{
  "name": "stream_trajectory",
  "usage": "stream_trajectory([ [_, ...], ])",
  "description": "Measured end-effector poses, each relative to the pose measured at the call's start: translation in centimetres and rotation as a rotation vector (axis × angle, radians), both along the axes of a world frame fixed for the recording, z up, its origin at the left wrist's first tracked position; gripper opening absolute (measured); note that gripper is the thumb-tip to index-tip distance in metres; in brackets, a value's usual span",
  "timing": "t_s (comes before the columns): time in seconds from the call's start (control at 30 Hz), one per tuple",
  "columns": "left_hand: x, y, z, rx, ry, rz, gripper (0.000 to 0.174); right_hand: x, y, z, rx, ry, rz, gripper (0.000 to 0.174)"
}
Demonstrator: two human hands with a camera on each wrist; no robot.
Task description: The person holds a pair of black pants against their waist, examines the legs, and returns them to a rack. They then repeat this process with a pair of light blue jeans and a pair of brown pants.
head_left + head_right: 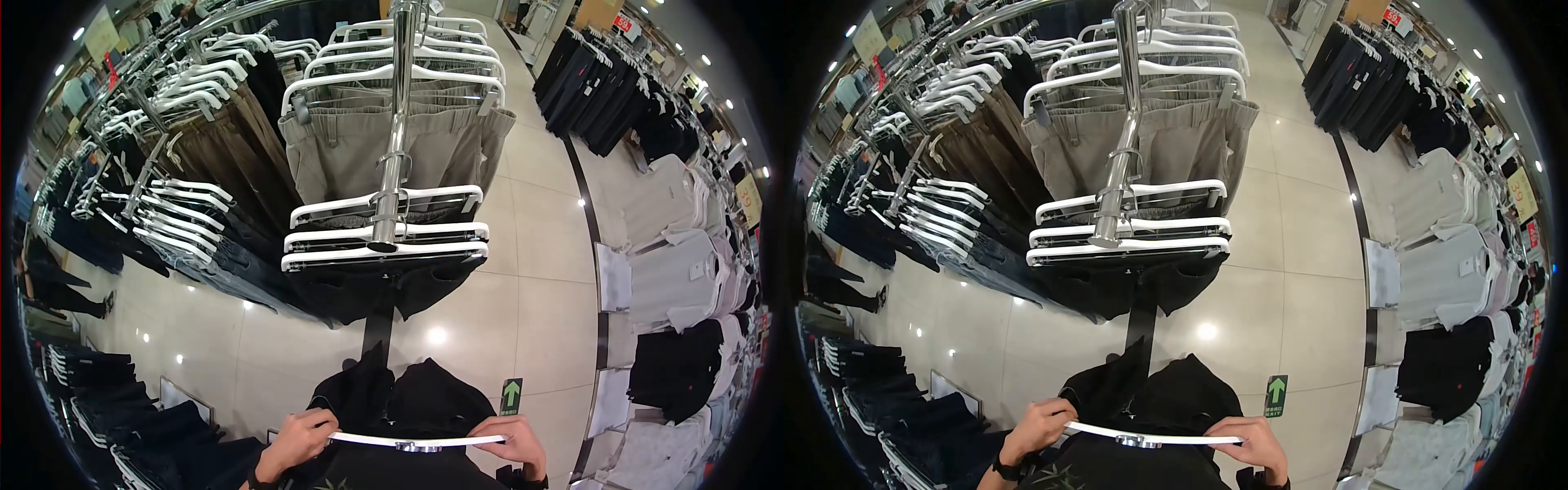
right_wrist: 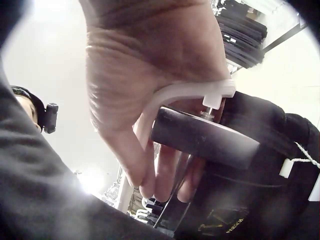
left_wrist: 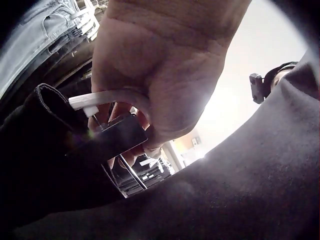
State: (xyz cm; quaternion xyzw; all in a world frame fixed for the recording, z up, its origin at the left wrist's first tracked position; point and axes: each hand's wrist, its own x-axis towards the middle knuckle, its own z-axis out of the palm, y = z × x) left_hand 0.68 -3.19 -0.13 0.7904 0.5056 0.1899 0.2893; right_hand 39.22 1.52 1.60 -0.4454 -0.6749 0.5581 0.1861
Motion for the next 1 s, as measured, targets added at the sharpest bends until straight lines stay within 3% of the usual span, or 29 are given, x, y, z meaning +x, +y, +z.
stream_trajectory([
  [1.0, 0.5, -1.5, -1.7, -0.102, 0.036, 0.038, 0.007, 0.0, -0.6, -2.6, -0.1, -0.001, 0.001, 0.013],
])
